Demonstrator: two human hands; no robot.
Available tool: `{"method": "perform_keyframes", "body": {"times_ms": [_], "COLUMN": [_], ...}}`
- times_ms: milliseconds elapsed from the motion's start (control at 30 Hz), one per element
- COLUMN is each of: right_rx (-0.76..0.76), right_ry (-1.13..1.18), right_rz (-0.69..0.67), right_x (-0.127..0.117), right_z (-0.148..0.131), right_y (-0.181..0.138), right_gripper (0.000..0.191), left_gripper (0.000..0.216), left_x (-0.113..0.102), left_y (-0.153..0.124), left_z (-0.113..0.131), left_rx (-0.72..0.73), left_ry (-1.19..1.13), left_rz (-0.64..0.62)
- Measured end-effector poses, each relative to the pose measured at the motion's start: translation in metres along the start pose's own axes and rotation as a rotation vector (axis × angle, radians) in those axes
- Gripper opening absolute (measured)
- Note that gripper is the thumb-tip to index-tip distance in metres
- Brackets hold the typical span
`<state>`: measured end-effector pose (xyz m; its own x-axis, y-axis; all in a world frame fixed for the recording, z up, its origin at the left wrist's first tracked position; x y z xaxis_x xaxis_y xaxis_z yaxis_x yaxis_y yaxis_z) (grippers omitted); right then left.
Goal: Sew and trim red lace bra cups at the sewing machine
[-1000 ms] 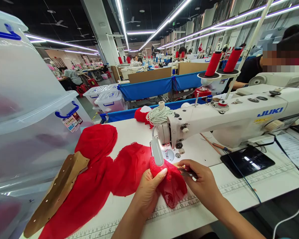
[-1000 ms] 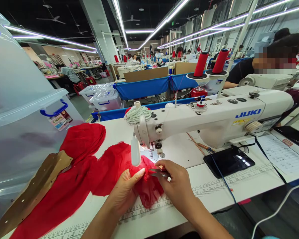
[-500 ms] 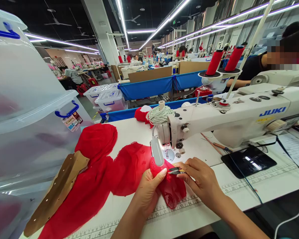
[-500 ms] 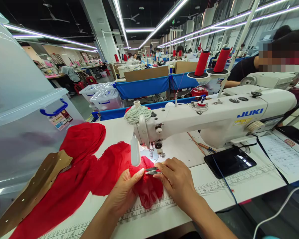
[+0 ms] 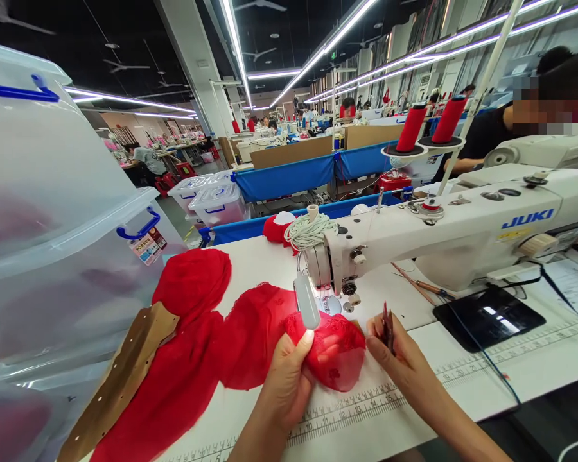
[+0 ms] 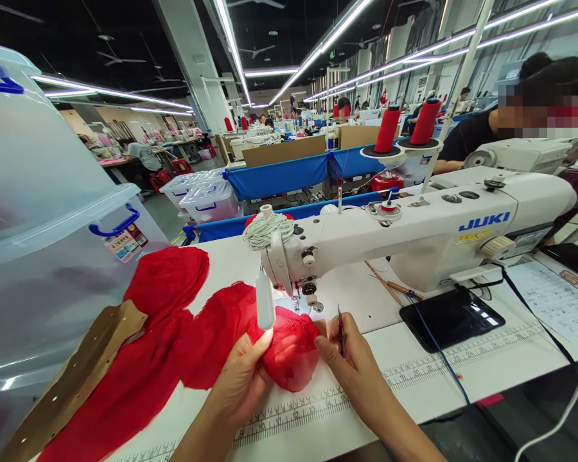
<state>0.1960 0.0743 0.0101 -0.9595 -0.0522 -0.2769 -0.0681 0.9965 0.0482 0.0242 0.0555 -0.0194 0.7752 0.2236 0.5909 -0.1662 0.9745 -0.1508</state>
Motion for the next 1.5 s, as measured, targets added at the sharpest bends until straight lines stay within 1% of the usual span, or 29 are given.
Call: {"method": "perform_keyframes", "body": {"times_ms": [67,167,267,333,433,600,767,967,1033,1100,1200,1267,1367,1500], "right_rx": [0.105,0.227,0.267,0.250,0.202,0.132,0.110,0.101,0.102,0.126,0.214,0.269,0.293,0.273], "right_ry": [0.093,0.281,0.506,0.571,0.557,0.490,0.460,0.499,0.483,0.462,0.454,0.454,0.458,0.552], "right_rz": [-0.026,-0.053,0.010,0.059,0.070,0.049,0.110,0.093,0.086,0.064,-0.015,-0.060,-0.073,-0.059], "right_x": [0.006,0.017,0.019,0.019,0.022,0.025,0.021,0.023,0.024,0.027,0.036,0.041,0.042,0.038], "right_z": [0.013,0.022,0.021,0.018,0.013,0.008,0.011,0.016,0.014,0.013,0.016,0.018,0.021,0.021], "right_y": [-0.003,-0.005,-0.001,0.001,0.003,0.001,0.001,0.002,0.001,0.000,-0.003,-0.005,-0.007,-0.006], "right_gripper": [0.034,0.039,0.049,0.052,0.047,0.037,0.034,0.032,0.033,0.035,0.041,0.046,0.049,0.046], "left_gripper": [0.028,0.027,0.028,0.028,0.029,0.025,0.025,0.022,0.021,0.020,0.026,0.030,0.030,0.020], "left_x": [-0.003,0.000,0.003,0.003,-0.001,-0.011,-0.014,-0.018,-0.018,-0.015,-0.009,-0.009,-0.015,-0.022], "left_y": [0.000,0.000,0.000,0.000,0.002,0.005,0.005,0.005,0.005,0.005,0.007,0.009,0.010,0.010], "left_z": [0.000,-0.001,0.001,0.001,-0.003,-0.006,-0.003,-0.005,-0.002,0.004,0.012,0.015,0.012,0.007], "left_rx": [0.002,-0.002,0.003,0.000,-0.022,-0.024,-0.004,-0.004,0.018,0.045,0.080,0.085,0.061,0.035], "left_ry": [0.002,0.012,0.016,0.004,-0.050,-0.135,-0.120,-0.058,-0.032,-0.010,0.016,0.024,0.022,0.043], "left_rz": [0.035,0.003,-0.033,-0.029,0.011,0.130,0.184,0.227,0.221,0.179,0.088,0.060,0.072,0.109]}}
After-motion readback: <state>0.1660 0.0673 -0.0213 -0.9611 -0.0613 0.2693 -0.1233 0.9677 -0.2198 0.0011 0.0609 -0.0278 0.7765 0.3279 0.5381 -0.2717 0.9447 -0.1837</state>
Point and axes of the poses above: each hand's wrist, its own y-axis towards the middle knuckle, its own x-axis out of the palm, z = x × y, the point moved 9 cm from there along y, towards the middle knuckle, and after that the axes turned 12 degrees about x, right-handed, at the moved point
